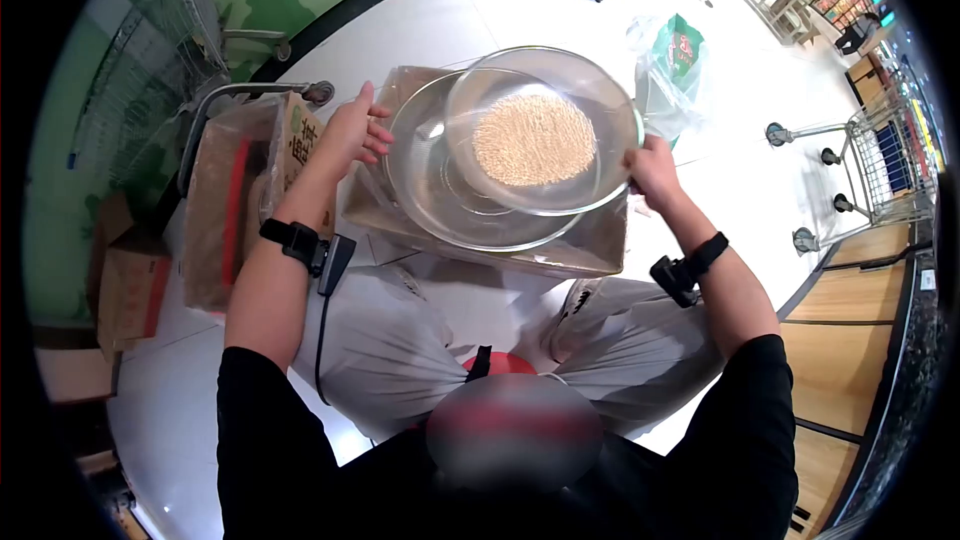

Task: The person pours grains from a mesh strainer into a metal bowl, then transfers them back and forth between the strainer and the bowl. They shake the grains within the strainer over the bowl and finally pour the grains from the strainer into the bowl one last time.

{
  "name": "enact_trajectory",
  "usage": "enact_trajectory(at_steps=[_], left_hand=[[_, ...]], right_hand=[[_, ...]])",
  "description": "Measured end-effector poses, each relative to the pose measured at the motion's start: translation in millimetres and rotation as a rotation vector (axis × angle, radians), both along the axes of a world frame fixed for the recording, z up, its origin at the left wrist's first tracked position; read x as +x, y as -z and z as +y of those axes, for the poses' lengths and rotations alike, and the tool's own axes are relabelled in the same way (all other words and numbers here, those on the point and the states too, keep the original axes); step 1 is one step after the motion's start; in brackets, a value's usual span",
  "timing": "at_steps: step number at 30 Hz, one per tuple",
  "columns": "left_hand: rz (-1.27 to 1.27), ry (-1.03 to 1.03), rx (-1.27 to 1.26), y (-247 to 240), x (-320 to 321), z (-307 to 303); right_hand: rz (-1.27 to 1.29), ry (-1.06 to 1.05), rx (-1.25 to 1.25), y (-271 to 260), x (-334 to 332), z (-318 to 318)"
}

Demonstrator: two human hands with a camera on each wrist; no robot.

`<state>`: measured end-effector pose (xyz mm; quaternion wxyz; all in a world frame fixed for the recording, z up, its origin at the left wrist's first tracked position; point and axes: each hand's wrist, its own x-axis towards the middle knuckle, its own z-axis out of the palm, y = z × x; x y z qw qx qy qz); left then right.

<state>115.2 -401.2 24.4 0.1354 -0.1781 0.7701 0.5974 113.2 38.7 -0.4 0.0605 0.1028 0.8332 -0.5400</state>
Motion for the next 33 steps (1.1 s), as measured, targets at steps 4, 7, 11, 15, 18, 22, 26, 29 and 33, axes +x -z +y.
enact_trajectory(at_steps=[4,7,11,15,18,22,26,29,33], left_hand=[[-0.044,-0.029,-0.027,1.9,0.2,-2.3],[-0.045,-0.022,-0.004,4.4,2.5,-7.1],[-0.061,-0.004,-0.030,7.6,-3.1,-11.4],[-0.093,-0.004,-0.030,6.9,-2.0,-13.9],[-0.085,-0.010,-0.016,2.3,-1.6,-12.8],[-0.120,0.006,-0.083,7.3,-5.4,-16.1],[-0.099,0.014,-0.039,6.9,-1.3,-15.7],[-0.094,0.011,-0.061,7.9,-2.9,-14.5],[-0.117,0.039,-0.080,8.0,-0.1,-14.0]], right_hand=[[-0.085,-0.136,-0.047,-14.3,23.6,-17.6],[-0.145,-0.089,-0.117,-17.2,13.6,3.1],[-0.032,-0.042,-0.008,-10.1,19.7,-21.3],[-0.100,-0.086,-0.022,8.4,7.2,2.6],[-0.101,0.031,-0.007,9.8,4.5,1.4],[-0.142,-0.080,-0.076,-13.0,20.7,-19.5],[-0.117,0.025,-0.115,-3.8,9.0,-8.1],[-0.121,-0.034,-0.085,-15.7,26.3,-26.4],[-0.145,0.048,-0.146,10.6,3.5,-5.1]])
